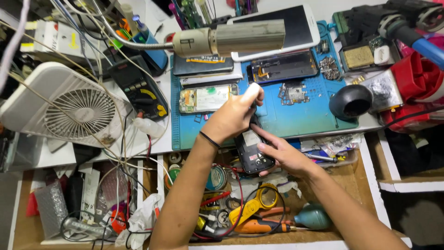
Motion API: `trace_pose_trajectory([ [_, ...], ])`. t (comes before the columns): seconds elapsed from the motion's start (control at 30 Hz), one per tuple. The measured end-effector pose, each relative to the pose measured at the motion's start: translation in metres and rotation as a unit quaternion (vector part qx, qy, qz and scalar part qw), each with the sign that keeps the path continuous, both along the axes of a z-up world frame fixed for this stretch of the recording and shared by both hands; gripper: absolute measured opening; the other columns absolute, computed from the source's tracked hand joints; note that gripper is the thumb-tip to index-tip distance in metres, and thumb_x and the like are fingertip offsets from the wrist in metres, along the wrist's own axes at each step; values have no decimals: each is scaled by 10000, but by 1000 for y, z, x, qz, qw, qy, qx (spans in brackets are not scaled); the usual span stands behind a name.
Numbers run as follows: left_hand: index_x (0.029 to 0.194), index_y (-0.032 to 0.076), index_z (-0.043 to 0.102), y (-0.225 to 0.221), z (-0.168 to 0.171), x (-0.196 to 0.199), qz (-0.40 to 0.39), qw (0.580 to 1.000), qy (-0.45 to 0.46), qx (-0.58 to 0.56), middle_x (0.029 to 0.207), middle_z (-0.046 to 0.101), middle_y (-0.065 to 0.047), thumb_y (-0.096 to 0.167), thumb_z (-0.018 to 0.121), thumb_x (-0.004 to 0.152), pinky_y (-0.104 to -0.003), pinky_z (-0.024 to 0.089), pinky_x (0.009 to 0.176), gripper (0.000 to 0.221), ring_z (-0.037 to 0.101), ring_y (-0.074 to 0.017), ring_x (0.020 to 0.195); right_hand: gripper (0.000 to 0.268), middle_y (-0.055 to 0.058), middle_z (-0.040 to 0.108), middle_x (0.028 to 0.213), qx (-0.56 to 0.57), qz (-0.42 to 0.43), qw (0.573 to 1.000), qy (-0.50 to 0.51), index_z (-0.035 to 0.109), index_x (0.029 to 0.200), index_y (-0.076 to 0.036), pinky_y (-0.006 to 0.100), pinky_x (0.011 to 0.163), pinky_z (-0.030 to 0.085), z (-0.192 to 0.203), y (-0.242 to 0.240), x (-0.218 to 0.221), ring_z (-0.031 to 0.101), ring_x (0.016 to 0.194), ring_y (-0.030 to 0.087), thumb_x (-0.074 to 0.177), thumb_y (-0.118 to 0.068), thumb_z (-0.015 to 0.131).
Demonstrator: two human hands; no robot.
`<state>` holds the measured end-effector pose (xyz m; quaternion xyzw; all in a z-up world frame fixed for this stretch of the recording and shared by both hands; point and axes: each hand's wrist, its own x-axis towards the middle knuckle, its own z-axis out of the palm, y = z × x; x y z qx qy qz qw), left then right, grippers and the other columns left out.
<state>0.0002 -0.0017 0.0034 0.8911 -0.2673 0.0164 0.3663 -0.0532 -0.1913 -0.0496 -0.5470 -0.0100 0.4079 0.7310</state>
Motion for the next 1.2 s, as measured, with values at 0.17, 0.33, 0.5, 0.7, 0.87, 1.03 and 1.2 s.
trace_pose_trajectory([
  [0.17,1171,99,470,-10,3,-4,22,995,-18,91,871,740,-153,-14,581,920,-566,587,700,297,727,-468,795,710,322,580,1363,-4,-4,1000,13,327,1589,-223,530,603,666,-17,-2,4,743,952,411,940,-196,616],
  [0.33,1175,130,467,-7,-10,14,70,985,-68,145,778,716,-120,107,634,927,-573,568,639,299,723,-447,722,717,317,555,1413,-5,-5,1000,21,341,1582,-206,551,605,665,-4,-1,6,742,959,428,928,-201,632],
  [0.5,1093,108,471,2,-8,10,109,978,-106,144,761,694,-174,270,672,937,-562,580,613,302,722,-440,692,715,207,441,1547,-18,1,1000,4,323,1583,-220,525,645,682,-6,-2,8,735,1025,410,929,-206,610],
  [0.7,1133,91,500,-3,-16,11,62,993,-81,60,824,717,-150,134,591,951,-578,576,636,208,718,-458,782,727,208,452,1540,-50,-9,998,23,336,1583,-217,557,631,670,-13,3,7,730,1026,425,911,-202,615],
  [0.87,1015,141,469,-5,-25,15,173,972,-136,85,676,659,-91,326,650,959,-514,547,534,265,695,-398,601,817,106,395,1604,-99,22,994,27,291,1585,-325,485,661,683,5,7,10,748,1020,371,837,-305,618],
  [1.03,1207,88,462,1,-4,-8,33,997,-23,-58,1073,703,-238,-4,495,982,-612,584,720,246,691,-536,938,741,137,382,1602,-71,-13,997,8,357,1575,-237,519,612,679,-18,5,2,734,1030,418,890,-220,639],
  [1.2,974,163,474,6,-30,8,181,965,-159,103,623,652,-96,409,631,936,-497,588,596,294,730,-370,622,768,161,353,1601,-74,-25,997,-24,303,1596,-271,520,589,691,3,12,0,738,997,396,896,-205,612],
])
